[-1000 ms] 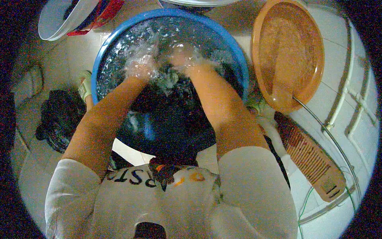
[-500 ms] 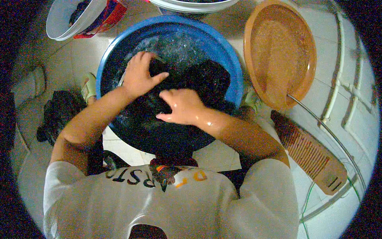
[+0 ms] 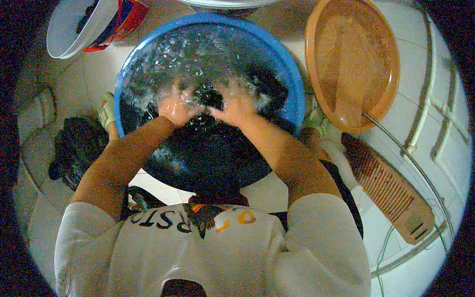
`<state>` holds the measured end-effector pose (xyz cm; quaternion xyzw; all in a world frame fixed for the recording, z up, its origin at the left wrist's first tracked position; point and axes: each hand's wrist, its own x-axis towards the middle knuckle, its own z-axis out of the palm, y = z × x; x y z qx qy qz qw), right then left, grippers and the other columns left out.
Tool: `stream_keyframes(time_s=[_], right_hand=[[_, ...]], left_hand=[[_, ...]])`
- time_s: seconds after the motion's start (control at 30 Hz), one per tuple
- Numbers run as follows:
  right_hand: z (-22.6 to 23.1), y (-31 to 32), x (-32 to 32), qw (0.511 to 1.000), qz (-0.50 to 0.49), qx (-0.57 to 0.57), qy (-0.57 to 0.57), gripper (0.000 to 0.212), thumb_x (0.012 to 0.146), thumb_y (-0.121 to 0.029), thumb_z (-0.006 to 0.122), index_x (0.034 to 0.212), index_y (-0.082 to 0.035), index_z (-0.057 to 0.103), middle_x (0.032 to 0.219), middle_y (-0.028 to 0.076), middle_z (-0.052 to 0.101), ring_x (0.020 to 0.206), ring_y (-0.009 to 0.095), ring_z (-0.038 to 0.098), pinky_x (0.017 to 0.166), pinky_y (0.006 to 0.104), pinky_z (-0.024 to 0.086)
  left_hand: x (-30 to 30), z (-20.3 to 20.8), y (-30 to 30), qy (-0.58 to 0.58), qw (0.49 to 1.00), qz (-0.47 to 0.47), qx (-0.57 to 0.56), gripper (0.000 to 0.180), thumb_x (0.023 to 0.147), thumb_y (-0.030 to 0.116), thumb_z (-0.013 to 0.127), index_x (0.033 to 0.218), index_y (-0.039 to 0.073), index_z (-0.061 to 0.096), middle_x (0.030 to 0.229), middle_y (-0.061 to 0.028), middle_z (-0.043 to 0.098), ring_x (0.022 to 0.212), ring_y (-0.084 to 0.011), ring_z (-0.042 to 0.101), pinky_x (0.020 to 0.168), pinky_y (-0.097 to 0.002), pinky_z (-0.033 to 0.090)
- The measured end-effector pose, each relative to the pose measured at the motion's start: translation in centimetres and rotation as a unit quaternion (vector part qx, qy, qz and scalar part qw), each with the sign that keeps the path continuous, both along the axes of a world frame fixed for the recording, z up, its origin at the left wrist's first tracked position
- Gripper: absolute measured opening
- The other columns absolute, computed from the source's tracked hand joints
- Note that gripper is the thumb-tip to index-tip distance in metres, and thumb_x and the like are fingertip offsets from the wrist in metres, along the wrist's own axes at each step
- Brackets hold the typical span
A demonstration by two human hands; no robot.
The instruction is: The person hand-washes dark clothes in a blue basin, then transfers them to a brown basin for rinsing. They use a shower hose to add water and repeatedly agitate, squeeze, and wring the garments before moving them between containers.
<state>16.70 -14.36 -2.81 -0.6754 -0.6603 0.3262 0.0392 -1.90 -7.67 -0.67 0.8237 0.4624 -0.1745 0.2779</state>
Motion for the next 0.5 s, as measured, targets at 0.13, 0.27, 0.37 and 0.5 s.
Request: stream_keyframes(time_s=[0.13,0.27,0.37,0.5], right_hand=[[0.6,4.0,0.2,0.994,-0.008,-0.098,-0.056,0.061,0.071,-0.045,0.060,0.122,-0.014,0.046,0.124,0.018,0.043,0.113,0.034,0.043,0.092,0.0469,0.036],[-2.4,8.6,1.5,0.957,0.095,-0.245,-0.119,0.057,0.079,-0.047,0.053,0.123,-0.012,0.045,0.124,0.018,0.045,0.112,0.033,0.045,0.094,0.0433,0.035],[-1.3,9.4,2.3,0.966,0.013,-0.257,-0.029,0.063,0.080,-0.053,0.047,0.125,-0.008,0.043,0.126,0.020,0.043,0.114,0.034,0.043,0.096,0.0418,0.032],[0.9,9.5,2.8,0.956,-0.141,-0.227,0.121,0.074,0.080,-0.058,0.044,0.127,-0.002,0.038,0.130,0.022,0.038,0.119,0.034,0.038,0.099,0.0397,0.029]], left_hand=[[0.9,-2.4,2.4,0.055,0.998,-0.017,-0.009,0.068,0.077,0.062,0.045,0.123,0.011,0.047,0.129,-0.0216,0.039,0.120,-0.0387,0.035,0.100,-0.0529,0.024],[2.5,-2.0,5.3,0.073,0.996,0.038,-0.043,0.053,0.086,0.049,0.037,0.117,0.008,0.051,0.124,-0.0200,0.046,0.112,-0.0371,0.045,0.095,-0.0478,0.034],[2.9,-2.6,7.2,0.137,0.986,0.061,-0.072,0.050,0.087,0.045,0.036,0.116,0.007,0.052,0.124,-0.0194,0.046,0.109,-0.0378,0.047,0.093,-0.0465,0.037],[2.4,-3.2,8.8,0.124,0.980,0.125,-0.094,0.040,0.089,0.030,0.035,0.119,0.007,0.050,0.121,-0.0204,0.048,0.101,-0.0357,0.055,0.086,-0.0424,0.045]])
